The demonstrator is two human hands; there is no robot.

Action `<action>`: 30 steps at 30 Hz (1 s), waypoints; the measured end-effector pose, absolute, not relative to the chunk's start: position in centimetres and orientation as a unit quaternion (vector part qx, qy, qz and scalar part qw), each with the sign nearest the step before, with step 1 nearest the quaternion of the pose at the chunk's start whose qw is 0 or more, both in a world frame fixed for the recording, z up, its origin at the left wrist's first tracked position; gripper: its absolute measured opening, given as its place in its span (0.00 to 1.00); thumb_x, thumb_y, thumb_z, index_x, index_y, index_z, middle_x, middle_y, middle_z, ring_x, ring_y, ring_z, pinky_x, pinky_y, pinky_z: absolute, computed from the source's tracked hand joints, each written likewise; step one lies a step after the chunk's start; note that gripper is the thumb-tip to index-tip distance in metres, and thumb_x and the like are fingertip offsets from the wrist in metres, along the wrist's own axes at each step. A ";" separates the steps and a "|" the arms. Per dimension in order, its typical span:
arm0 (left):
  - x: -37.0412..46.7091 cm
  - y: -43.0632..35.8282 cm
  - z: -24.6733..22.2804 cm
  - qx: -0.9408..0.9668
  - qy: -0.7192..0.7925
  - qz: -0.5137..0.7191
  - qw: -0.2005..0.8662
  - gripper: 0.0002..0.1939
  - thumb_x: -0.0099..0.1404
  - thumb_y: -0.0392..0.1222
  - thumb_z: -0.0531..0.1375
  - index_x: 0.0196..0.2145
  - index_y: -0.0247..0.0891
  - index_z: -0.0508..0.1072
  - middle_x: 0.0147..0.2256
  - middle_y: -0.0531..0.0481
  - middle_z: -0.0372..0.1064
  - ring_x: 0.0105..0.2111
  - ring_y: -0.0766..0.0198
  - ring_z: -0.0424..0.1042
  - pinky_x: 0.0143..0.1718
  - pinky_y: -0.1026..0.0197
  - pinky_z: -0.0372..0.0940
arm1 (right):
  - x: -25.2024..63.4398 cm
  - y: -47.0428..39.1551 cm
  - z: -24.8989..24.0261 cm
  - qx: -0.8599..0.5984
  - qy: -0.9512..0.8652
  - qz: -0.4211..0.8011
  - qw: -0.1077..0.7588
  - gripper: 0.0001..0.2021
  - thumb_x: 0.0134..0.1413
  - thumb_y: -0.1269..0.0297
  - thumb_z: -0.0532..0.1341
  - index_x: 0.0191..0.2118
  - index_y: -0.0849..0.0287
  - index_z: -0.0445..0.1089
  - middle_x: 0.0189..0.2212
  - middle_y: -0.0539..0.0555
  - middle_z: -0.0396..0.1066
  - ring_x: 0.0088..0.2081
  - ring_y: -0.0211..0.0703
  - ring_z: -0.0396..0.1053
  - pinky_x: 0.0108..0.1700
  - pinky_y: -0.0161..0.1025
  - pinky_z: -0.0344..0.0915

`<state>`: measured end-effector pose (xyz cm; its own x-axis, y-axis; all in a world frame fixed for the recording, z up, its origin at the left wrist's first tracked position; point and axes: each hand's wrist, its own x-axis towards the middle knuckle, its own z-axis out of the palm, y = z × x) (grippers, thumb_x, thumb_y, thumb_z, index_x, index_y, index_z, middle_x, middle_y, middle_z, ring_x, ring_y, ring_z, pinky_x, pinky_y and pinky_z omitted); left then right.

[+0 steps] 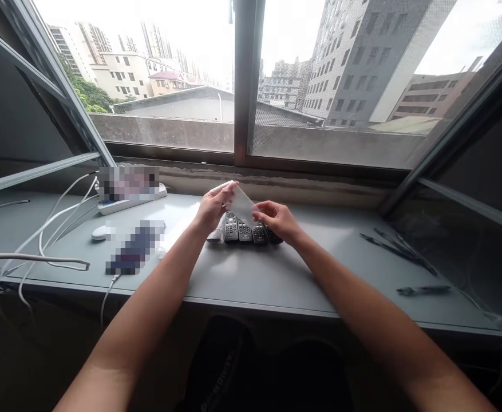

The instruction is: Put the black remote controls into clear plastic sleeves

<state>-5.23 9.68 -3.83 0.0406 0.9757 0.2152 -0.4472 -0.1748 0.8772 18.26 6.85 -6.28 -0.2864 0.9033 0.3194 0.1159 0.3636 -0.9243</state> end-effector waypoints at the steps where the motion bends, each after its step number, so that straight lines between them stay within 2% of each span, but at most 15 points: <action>1: -5.3 9.8 -3.9 0.431 0.302 0.632 0.568 0.22 0.59 0.51 0.79 0.47 0.38 0.86 0.36 0.48 0.78 0.35 0.63 0.75 0.30 0.64 0.66 | 18.4 6.7 -6.5 -0.376 -0.671 0.421 0.481 0.22 0.55 0.44 0.75 0.46 0.57 0.80 0.38 0.56 0.82 0.40 0.49 0.78 0.48 0.49 0.76; 3: -5.6 10.3 -4.0 0.397 0.314 0.655 0.562 0.22 0.59 0.51 0.79 0.47 0.39 0.85 0.39 0.47 0.80 0.37 0.62 0.77 0.32 0.64 0.67 | 18.9 6.4 -6.6 -0.390 -0.657 0.391 0.513 0.19 0.54 0.45 0.75 0.41 0.56 0.82 0.37 0.55 0.82 0.38 0.47 0.77 0.46 0.46 0.75; 6: -6.4 11.3 -4.4 0.346 0.326 0.681 0.557 0.18 0.62 0.49 0.77 0.48 0.44 0.83 0.45 0.48 0.82 0.40 0.63 0.79 0.36 0.64 0.69 | 19.4 6.0 -6.5 -0.405 -0.648 0.342 0.547 0.17 0.57 0.46 0.74 0.41 0.55 0.82 0.39 0.55 0.81 0.36 0.46 0.75 0.42 0.45 0.74; 9: -7.1 11.8 -4.6 0.315 0.320 0.697 0.559 0.16 0.66 0.48 0.75 0.48 0.44 0.80 0.50 0.48 0.82 0.46 0.63 0.80 0.43 0.63 0.71 | 19.6 5.6 -6.4 -0.391 -0.671 0.248 0.580 0.12 0.64 0.51 0.70 0.44 0.53 0.84 0.42 0.55 0.79 0.39 0.47 0.74 0.44 0.46 0.74; 11: -7.3 11.6 -4.6 0.316 0.307 0.689 0.575 0.20 0.68 0.56 0.73 0.50 0.43 0.80 0.53 0.43 0.81 0.53 0.57 0.79 0.49 0.59 0.73 | 19.6 5.1 -6.3 -0.375 -0.696 0.154 0.593 0.09 0.68 0.56 0.68 0.46 0.50 0.85 0.42 0.56 0.76 0.42 0.49 0.73 0.47 0.49 0.74; 14: -7.1 10.6 -4.1 0.352 0.271 0.623 0.644 0.33 0.66 0.71 0.68 0.54 0.41 0.79 0.59 0.35 0.77 0.63 0.44 0.74 0.54 0.51 0.74 | 19.4 4.6 -6.4 -0.361 -0.730 0.057 0.578 0.11 0.71 0.61 0.66 0.50 0.46 0.86 0.41 0.57 0.73 0.45 0.52 0.71 0.49 0.54 0.75; 16: -6.6 9.9 -3.8 0.380 0.248 0.574 0.682 0.35 0.66 0.72 0.68 0.55 0.40 0.80 0.59 0.32 0.76 0.65 0.40 0.73 0.56 0.48 0.74 | 19.3 4.4 -6.5 -0.350 -0.754 0.031 0.555 0.11 0.70 0.63 0.66 0.50 0.45 0.86 0.42 0.58 0.73 0.45 0.54 0.71 0.47 0.55 0.75; 19: -6.0 9.5 -3.6 0.415 0.249 0.539 0.689 0.25 0.69 0.57 0.72 0.52 0.35 0.81 0.55 0.31 0.79 0.59 0.43 0.78 0.55 0.49 0.76 | 19.1 4.4 -6.7 -0.328 -0.785 0.021 0.525 0.11 0.70 0.65 0.66 0.49 0.43 0.86 0.43 0.58 0.75 0.48 0.55 0.70 0.47 0.55 0.75; 22: -5.9 10.1 -4.1 0.407 0.293 0.552 0.666 0.13 0.72 0.42 0.70 0.49 0.31 0.81 0.51 0.32 0.81 0.49 0.51 0.82 0.47 0.56 0.79 | 19.0 4.3 -6.7 -0.328 -0.784 0.010 0.527 0.11 0.71 0.65 0.65 0.51 0.45 0.85 0.45 0.58 0.75 0.49 0.55 0.70 0.49 0.55 0.76; 24: -6.1 10.7 -4.5 0.371 0.330 0.582 0.644 0.08 0.74 0.38 0.67 0.47 0.31 0.82 0.46 0.36 0.83 0.40 0.58 0.83 0.39 0.62 0.78 | 19.0 4.4 -6.6 -0.342 -0.766 -0.004 0.545 0.12 0.71 0.65 0.65 0.54 0.48 0.83 0.46 0.59 0.75 0.49 0.56 0.71 0.53 0.56 0.75; 26: -6.3 11.1 -4.7 0.328 0.356 0.613 0.624 0.05 0.75 0.37 0.66 0.45 0.32 0.81 0.41 0.41 0.82 0.34 0.63 0.82 0.36 0.65 0.78 | 19.1 4.5 -6.5 -0.346 -0.755 -0.008 0.557 0.13 0.72 0.65 0.64 0.56 0.50 0.82 0.48 0.60 0.76 0.51 0.56 0.72 0.57 0.57 0.75; 30: -6.1 11.0 -4.5 0.292 0.362 0.618 0.633 0.05 0.74 0.37 0.69 0.43 0.32 0.79 0.35 0.44 0.80 0.32 0.63 0.82 0.44 0.59 0.80 | 19.1 5.0 -6.6 -0.313 -0.778 0.011 0.545 0.12 0.73 0.67 0.63 0.53 0.49 0.82 0.52 0.57 0.81 0.56 0.56 0.74 0.63 0.58 0.73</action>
<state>-6.10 11.02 -4.53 -0.0265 0.9950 -0.0965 -0.5720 0.0641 0.8177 19.13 5.00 -6.64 -0.2102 0.4985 0.8410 0.4746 0.8041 -0.3580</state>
